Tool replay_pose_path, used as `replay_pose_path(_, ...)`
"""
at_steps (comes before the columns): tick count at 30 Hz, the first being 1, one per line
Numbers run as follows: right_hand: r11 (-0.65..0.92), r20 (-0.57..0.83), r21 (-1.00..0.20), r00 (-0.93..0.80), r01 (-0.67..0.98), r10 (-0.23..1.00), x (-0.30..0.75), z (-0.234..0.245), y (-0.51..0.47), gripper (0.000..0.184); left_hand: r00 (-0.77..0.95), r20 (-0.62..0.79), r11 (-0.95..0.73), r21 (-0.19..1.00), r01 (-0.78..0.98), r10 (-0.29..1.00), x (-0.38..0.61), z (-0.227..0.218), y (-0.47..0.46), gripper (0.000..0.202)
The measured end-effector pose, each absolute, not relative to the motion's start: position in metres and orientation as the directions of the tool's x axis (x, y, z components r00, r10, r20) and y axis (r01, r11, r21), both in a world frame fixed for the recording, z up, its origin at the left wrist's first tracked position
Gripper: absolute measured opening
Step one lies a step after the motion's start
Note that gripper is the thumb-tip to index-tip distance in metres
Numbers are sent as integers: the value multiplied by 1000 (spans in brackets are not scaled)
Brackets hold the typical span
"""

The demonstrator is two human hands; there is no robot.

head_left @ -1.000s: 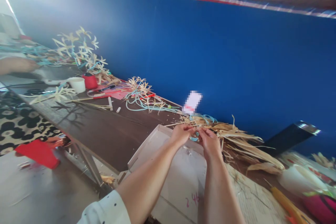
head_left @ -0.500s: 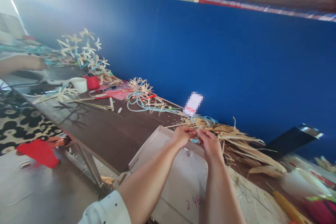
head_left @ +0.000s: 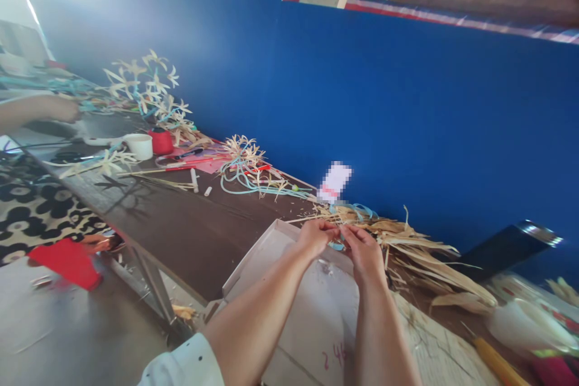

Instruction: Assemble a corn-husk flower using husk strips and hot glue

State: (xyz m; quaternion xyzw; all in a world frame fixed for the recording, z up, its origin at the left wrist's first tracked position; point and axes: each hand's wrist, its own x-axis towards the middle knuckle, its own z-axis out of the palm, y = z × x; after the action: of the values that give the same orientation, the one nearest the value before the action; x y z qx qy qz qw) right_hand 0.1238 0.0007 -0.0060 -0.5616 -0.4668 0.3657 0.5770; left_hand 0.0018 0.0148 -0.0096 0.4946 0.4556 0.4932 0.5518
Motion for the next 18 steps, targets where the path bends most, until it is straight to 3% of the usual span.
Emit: replay_pose_path(18, 191, 255, -957, 313, 221, 915, 114, 3, -5, 37, 87, 64, -35, 954, -296, 994, 6, -4, 12, 35)
